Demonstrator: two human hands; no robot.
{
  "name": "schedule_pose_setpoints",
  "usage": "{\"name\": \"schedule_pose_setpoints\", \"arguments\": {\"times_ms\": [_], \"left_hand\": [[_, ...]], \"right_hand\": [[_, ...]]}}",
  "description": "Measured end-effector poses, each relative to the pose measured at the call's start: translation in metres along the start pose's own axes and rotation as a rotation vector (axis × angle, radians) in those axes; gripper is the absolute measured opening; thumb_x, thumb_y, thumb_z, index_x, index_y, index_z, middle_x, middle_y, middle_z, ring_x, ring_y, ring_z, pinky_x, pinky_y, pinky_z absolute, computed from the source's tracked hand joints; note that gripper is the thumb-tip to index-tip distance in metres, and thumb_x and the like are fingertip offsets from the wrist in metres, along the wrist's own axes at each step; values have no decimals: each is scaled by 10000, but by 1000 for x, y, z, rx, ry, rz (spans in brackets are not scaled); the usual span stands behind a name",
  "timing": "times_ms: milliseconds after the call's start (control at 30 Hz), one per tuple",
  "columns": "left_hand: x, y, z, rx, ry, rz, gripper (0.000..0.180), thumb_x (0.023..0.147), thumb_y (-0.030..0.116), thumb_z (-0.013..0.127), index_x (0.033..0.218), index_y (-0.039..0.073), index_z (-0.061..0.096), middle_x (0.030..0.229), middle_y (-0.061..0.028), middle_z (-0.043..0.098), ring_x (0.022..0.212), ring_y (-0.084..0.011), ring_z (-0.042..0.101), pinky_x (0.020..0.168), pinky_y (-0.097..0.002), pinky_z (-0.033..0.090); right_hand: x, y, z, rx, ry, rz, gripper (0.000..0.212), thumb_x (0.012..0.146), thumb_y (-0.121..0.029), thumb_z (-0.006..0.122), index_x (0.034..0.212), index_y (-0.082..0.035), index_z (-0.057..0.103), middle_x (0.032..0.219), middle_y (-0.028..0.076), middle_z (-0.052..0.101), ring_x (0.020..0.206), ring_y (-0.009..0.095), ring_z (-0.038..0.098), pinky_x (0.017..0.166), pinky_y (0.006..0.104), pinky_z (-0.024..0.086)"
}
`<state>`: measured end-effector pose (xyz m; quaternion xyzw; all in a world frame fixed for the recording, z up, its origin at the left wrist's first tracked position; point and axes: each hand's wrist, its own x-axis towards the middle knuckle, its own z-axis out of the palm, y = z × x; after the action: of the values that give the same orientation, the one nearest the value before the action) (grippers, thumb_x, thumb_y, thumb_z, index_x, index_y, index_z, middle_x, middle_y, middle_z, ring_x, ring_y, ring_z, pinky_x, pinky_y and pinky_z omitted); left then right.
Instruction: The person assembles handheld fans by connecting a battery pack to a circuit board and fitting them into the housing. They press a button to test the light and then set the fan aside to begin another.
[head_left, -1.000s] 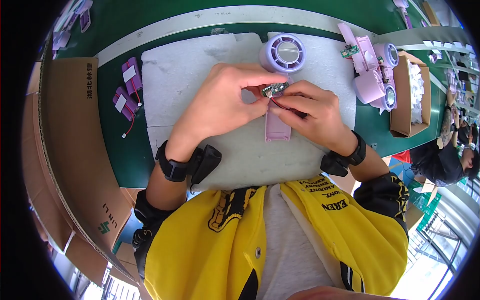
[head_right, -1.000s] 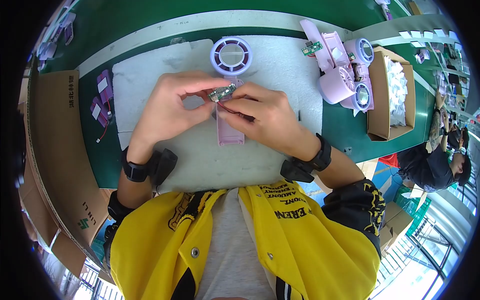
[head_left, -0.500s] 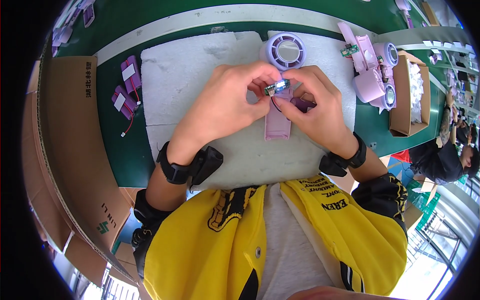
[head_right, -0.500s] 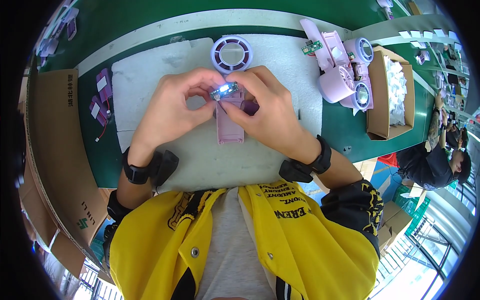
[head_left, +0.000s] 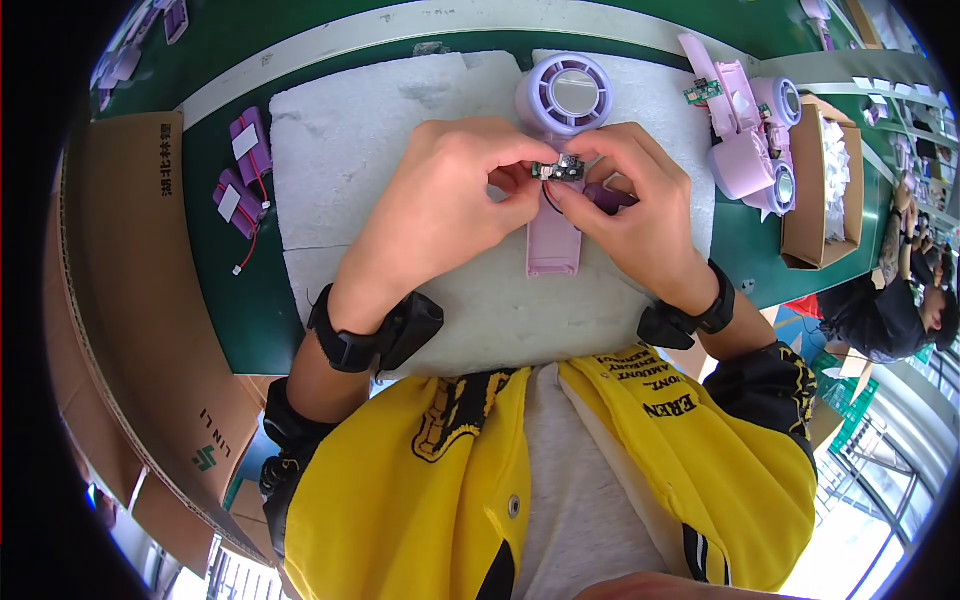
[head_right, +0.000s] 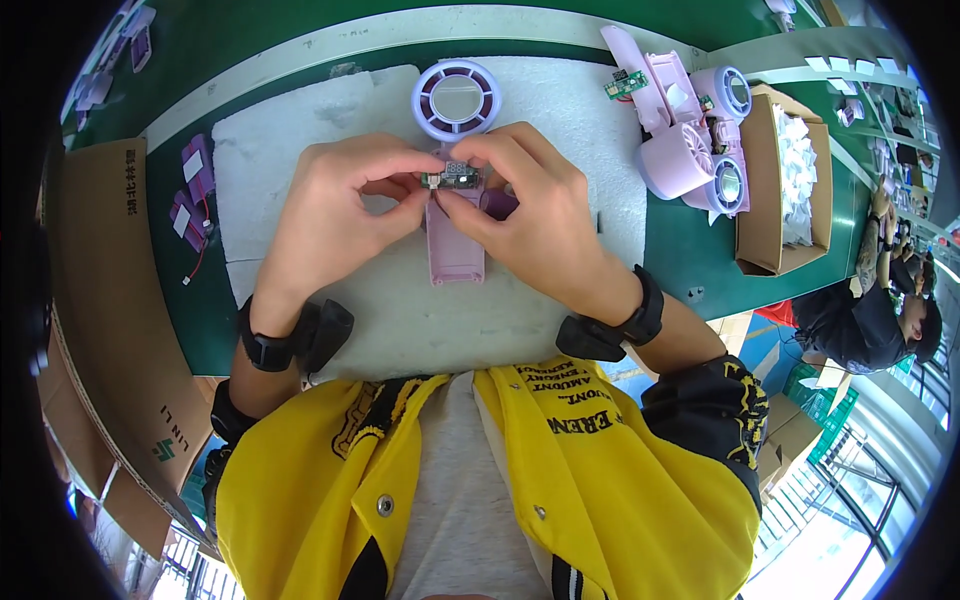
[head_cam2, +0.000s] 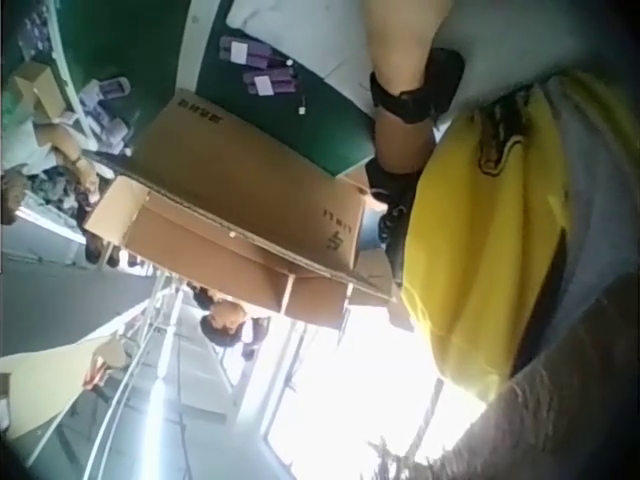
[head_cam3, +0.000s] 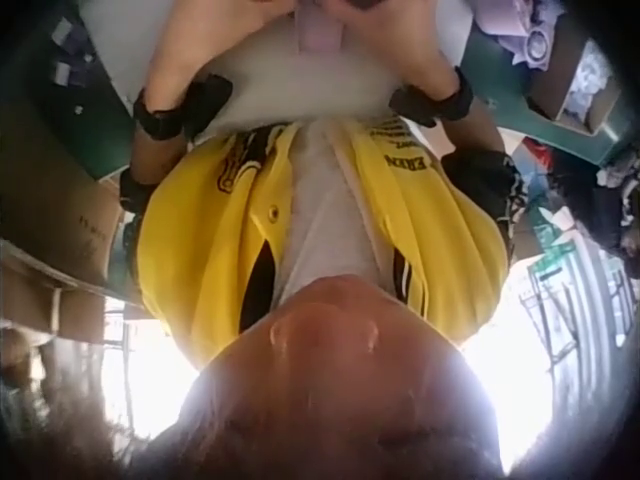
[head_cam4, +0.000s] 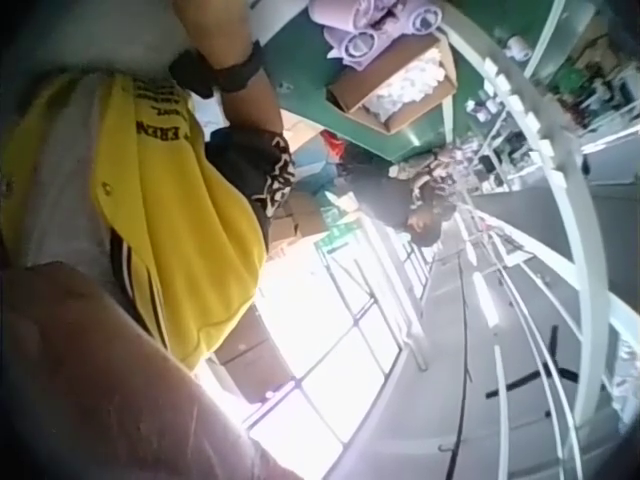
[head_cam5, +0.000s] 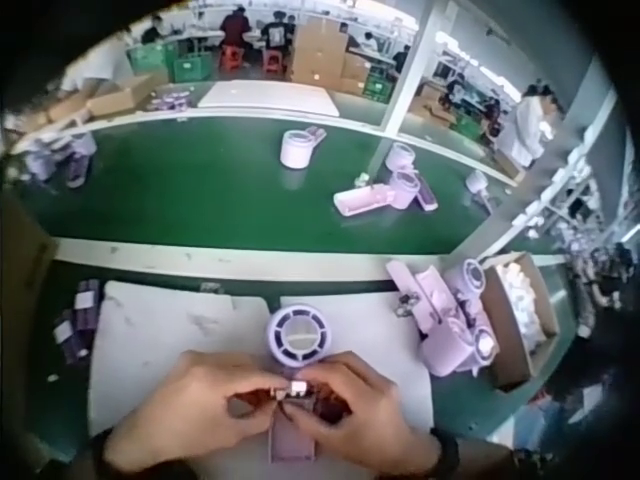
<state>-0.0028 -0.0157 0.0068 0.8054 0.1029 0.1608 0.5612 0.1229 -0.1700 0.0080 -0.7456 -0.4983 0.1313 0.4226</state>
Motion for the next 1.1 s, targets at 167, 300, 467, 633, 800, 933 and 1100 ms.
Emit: {"name": "schedule_pose_setpoints", "arguments": {"times_ms": [167, 300, 467, 633, 800, 933, 1100], "left_hand": [[0, 1, 3, 59, 26, 58, 259, 700, -39, 695, 956, 2, 715, 814, -144, 681, 679, -268, 687, 631, -327, 560], [1, 0, 3, 78, 38, 86, 261, 689, -38, 693, 944, 9, 725, 816, -136, 684, 668, -271, 682, 621, -325, 557], [2, 1, -1, 114, 28, 106, 240, 681, -22, 702, 913, 24, 744, 837, -126, 697, 655, -266, 677, 611, -317, 557], [2, -1, -3, 141, 12, 115, 236, 676, -6, 710, 903, 38, 755, 850, -122, 704, 645, -261, 674, 607, -310, 557], [3, -2, -5, 152, 2, 128, 230, 669, 2, 714, 893, 35, 758, 833, -114, 703, 641, -252, 674, 605, -306, 557], [3, -3, -5, 132, -3, 123, 231, 664, 3, 715, 889, 31, 758, 817, -105, 702, 635, -242, 672, 599, -302, 554], [3, -2, -7, 125, -31, 113, 257, 673, -39, 718, 919, 24, 757, 829, -97, 699, 655, -204, 672, 605, -270, 544]], "right_hand": [[1, -2, -2, 21, -13, 33, 347, 716, -6, 812, 1016, -13, 637, 970, 72, 630, 697, 101, 631, 545, 219, 532], [2, -5, -3, -18, -25, 62, 350, 709, -2, 812, 1011, -18, 638, 945, 65, 629, 698, 100, 624, 547, 217, 531], [2, -3, -3, -37, -2, -4, 359, 692, -5, 822, 1001, -17, 640, 919, 68, 631, 704, 106, 622, 545, 219, 532], [2, -3, -2, -43, 21, -42, 346, 677, -9, 832, 975, -14, 655, 918, 82, 650, 698, 118, 631, 546, 225, 535], [1, -2, -3, -65, 29, -71, 342, 668, -11, 836, 967, -11, 670, 930, 98, 673, 683, 129, 652, 549, 230, 535], [1, -3, -3, -63, 28, -55, 360, 663, -14, 840, 983, -14, 675, 931, 101, 678, 680, 133, 665, 551, 229, 534], [1, -3, -5, -62, 10, -52, 362, 662, -14, 843, 984, -17, 679, 930, 99, 681, 685, 133, 669, 553, 228, 535]]}}
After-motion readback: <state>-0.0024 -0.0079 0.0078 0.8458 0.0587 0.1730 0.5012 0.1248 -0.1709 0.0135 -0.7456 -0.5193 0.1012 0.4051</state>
